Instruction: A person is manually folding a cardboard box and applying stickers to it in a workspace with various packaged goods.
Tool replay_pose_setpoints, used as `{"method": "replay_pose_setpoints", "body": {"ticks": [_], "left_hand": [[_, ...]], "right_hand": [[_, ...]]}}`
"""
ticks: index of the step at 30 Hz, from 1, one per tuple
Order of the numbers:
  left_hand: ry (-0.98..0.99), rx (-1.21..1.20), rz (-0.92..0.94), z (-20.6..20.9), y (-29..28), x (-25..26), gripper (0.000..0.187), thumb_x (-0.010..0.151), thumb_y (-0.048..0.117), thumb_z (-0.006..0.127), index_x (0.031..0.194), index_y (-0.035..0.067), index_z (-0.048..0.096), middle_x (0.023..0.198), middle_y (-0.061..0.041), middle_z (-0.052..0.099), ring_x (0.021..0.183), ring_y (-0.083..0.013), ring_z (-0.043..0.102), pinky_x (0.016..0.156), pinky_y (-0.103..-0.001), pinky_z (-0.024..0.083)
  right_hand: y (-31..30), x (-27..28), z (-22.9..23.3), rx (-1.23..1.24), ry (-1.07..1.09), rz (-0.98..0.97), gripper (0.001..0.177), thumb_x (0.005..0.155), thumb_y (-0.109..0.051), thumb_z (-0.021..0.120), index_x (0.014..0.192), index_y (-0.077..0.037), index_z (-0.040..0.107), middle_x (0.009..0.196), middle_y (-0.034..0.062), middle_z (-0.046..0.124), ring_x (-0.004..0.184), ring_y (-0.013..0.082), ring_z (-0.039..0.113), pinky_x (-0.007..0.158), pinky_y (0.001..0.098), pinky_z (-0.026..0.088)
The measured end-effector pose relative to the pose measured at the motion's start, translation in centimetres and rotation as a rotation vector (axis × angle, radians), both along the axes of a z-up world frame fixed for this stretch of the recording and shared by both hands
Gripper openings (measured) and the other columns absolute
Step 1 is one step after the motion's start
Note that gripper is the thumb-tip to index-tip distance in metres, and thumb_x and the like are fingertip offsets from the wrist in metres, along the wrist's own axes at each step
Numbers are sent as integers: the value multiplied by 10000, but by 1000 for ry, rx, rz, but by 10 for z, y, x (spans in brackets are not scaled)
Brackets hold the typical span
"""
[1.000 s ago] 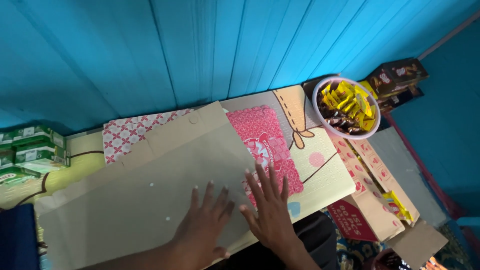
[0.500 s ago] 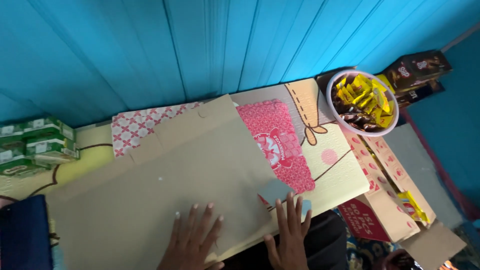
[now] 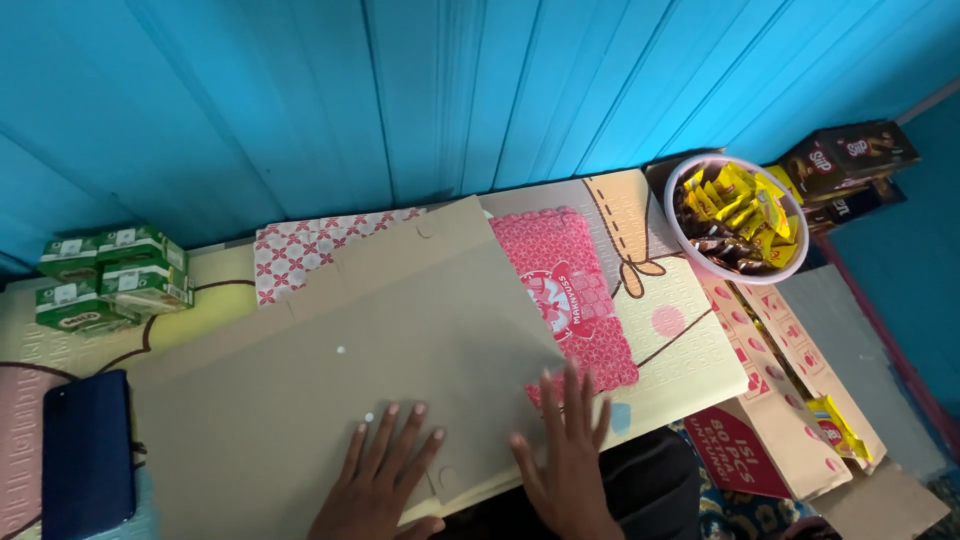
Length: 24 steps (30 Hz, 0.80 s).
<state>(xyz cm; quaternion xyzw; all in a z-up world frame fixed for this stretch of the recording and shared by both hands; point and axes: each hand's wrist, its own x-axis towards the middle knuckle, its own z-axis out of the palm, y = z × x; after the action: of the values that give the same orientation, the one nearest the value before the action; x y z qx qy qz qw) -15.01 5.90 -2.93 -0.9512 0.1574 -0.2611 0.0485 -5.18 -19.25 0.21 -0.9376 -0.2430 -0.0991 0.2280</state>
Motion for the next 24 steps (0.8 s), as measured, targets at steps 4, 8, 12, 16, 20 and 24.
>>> {"method": "replay_pose_setpoints", "body": {"ticks": [4, 8, 12, 16, 20, 24], "left_hand": [[38, -37, 1, 3, 0, 0, 922, 992, 818, 127, 1634, 179, 304, 1705, -125, 290, 1562, -369, 288, 1230, -541, 280], [82, -20, 2, 4, -1, -2, 920, 962, 817, 239, 1624, 182, 312, 1720, -133, 257, 1563, -382, 270, 1228, -547, 269], [121, -50, -5, 15, 0, -2, 886, 978, 831, 243, 1583, 198, 381, 1698, -139, 293, 1543, -390, 293, 1201, -588, 272], [170, -130, -13, 15, 1, -3, 835, 989, 804, 335, 1526, 176, 455, 1661, -140, 352, 1511, -404, 330, 1187, -623, 257], [251, -154, 9, 8, 2, 2, 930, 902, 812, 513, 1489, 92, 462, 1609, -155, 391, 1455, -442, 364, 1162, -653, 259], [295, -216, -12, 10, 5, 1, 983, 898, 840, 531, 1490, 58, 474, 1597, -176, 406, 1437, -470, 374, 1150, -669, 262]], "right_hand": [[-21, -33, -40, 65, -40, -67, 838, 932, -461, 591, 1630, -138, 257, 1745, 201, 100, 1623, 425, 53, 1238, 623, 68], [-21, -40, -46, 51, -65, -76, 851, 931, -538, 541, 1628, -135, 267, 1741, 203, 116, 1627, 406, 53, 1258, 602, 48], [-3, -20, -11, 66, -5, 22, 824, 982, -443, 515, 1646, -94, 174, 1746, 194, 51, 1624, 387, 25, 1236, 629, 5], [18, 9, 18, 65, 136, 84, 777, 1006, -423, 494, 1643, -105, 184, 1741, 198, 59, 1619, 342, 32, 1214, 597, 42], [27, 32, 34, 166, 327, 181, 742, 1039, -412, 400, 1644, -118, 86, 1754, 121, 8, 1620, 283, 20, 1222, 599, 32], [17, 40, 40, 347, 295, 270, 605, 1067, -252, 389, 1609, -49, 211, 1723, 195, 160, 1613, 330, 121, 1255, 478, 199]]}}
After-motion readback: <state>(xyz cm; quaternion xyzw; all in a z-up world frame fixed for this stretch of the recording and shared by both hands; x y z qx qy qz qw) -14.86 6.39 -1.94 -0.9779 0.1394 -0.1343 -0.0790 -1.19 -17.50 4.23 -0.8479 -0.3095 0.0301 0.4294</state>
